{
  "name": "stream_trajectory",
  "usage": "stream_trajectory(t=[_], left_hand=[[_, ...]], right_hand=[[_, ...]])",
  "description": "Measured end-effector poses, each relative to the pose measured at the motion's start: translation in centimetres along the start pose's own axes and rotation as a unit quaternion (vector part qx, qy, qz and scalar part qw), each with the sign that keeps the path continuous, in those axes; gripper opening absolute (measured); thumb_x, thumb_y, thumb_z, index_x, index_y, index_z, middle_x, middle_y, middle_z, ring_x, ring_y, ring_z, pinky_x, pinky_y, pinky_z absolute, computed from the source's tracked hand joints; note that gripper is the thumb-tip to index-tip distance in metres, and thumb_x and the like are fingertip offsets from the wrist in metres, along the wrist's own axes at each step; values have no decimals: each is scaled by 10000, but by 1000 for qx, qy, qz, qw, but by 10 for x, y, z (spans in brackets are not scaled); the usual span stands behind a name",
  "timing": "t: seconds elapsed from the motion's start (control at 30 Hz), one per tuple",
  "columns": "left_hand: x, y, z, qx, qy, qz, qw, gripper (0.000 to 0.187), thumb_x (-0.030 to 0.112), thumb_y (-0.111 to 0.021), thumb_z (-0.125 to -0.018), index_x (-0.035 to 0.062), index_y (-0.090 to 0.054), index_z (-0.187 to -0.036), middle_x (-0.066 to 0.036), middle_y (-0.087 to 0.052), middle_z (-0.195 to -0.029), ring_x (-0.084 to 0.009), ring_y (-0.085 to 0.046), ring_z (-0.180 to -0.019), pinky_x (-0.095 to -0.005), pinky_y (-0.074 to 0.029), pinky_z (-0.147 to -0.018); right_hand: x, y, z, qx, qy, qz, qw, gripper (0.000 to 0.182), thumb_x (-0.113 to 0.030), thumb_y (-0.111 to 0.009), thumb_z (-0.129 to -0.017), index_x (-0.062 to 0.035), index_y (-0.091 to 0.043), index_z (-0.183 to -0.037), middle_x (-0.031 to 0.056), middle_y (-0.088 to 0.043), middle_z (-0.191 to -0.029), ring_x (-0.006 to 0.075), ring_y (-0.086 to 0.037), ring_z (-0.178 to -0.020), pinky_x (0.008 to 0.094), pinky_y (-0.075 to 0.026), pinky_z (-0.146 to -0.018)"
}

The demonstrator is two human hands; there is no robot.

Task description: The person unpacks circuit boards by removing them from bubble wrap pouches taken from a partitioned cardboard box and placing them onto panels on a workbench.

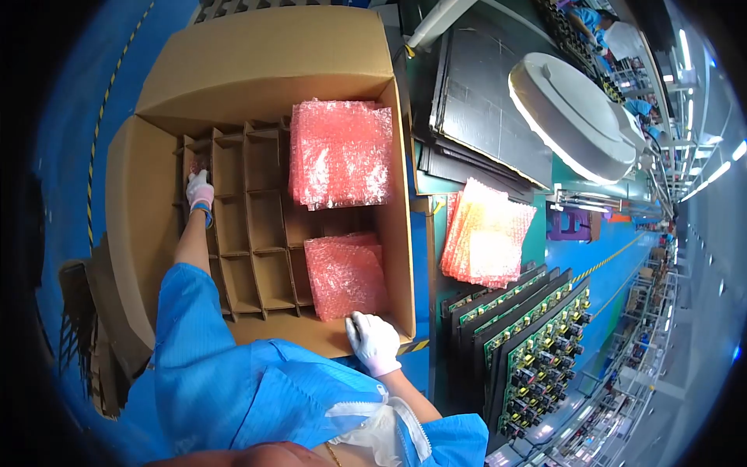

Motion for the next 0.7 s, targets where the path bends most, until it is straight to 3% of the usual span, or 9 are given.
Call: stream_trajectory(t=[0.2, 0.27, 0.37, 0.4, 0.47, 0.53, 0.6, 0.67, 0.7], left_hand=[[-7, 81, 35, 117, -7, 186, 976, 199, 195, -655, -690, 180, -617, -885, -167, -534, -1011, -372, -581, -886, -438, -485, -768], [-13, 93, 44, 133, -38, 305, 942, 176, 176, -628, -756, 106, -614, -917, -111, -578, -987, -266, -598, -882, -375, -493, -753], [-15, 88, 69, 46, -63, 587, 806, 184, 146, -572, -836, 23, -594, -970, -75, -598, -1000, -168, -582, -897, -315, -490, -760], [15, 110, 109, 8, -63, 670, 739, 198, 138, -541, -871, -7, -579, -999, -67, -601, -1009, -137, -571, -904, -294, -487, -767], [65, 122, 171, -153, -13, 799, 581, 231, 165, -526, -897, 9, -547, -1066, -77, -597, -1030, -151, -578, -920, -297, -483, -810], [120, 135, 231, -313, -50, 817, 481, 254, 186, -497, -922, 13, -522, -1106, -70, -593, -1040, -152, -578, -927, -295, -479, -840], [162, 147, 296, -408, -69, 809, 418, 258, 186, -502, -922, 16, -520, -1114, -63, -592, -1046, -164, -582, -935, -309, -485, -834], [181, 148, 349, -340, -76, 787, 509, 273, 175, -500, -919, 13, -517, -1138, -70, -603, -1010, -169, -600, -887, -295, -505, -769], [197, 171, 377, -426, -249, 648, 581, 325, 203, -509, -912, -10, -497, -1157, -111, -600, -1003, -182, -614, -856, -324, -517, -788]], right_hand=[[1, 3, 3, 9, 3, -5, 1000, 142, -228, -602, -818, -90, -605, -853, 80, -605, -717, 242, -596, -645, 368, -469, -563], [-1, 6, 3, 23, 9, -15, 1000, 140, -230, -596, -823, -93, -599, -855, 81, -599, -708, 247, -593, -648, 375, -469, -563], [1, 2, 7, 13, 5, -19, 1000, 153, -247, -599, -824, -99, -592, -860, 84, -592, -700, 252, -590, -636, 387, -470, -557], [5, -2, 8, -15, -17, -17, 1000, 190, -260, -607, -826, -89, -593, -906, 86, -603, -712, 265, -600, -645, 379, -480, -560], [2, 5, 5, -44, -41, -124, 990, 313, -287, -607, -843, -64, -579, -1060, 129, -638, -878, 270, -634, -828, 353, -507, -705], [12, 0, 3, -33, -71, -365, 928, 510, -296, -606, -855, -52, -449, -1273, 150, -578, -1151, 264, -572, -1065, 335, -452, -892], [18, -5, -3, -10, -105, -574, 812, 626, -315, -576, -875, -50, -306, -1374, 140, -435, -1335, 239, -449, -1214, 332, -362, -1000], [14, 9, -6, 5, -113, -706, 699, 642, -341, -530, -898, -49, -248, -1396, 125, -389, -1368, 223, -413, -1239, 327, -364, -1000], [35, -12, 7, -9, -148, -772, 618, 549, -334, -452, -937, -68, -275, -1383, 113, -391, -1354, 222, -416, -1217, 343, -372, -993]])
Point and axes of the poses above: each hand's wrist, its own z-axis away from the middle knuckle, its own y-axis out of the back of the hand, x = y × z, the point moved 7 cm from there along -z, towards the middle knuckle
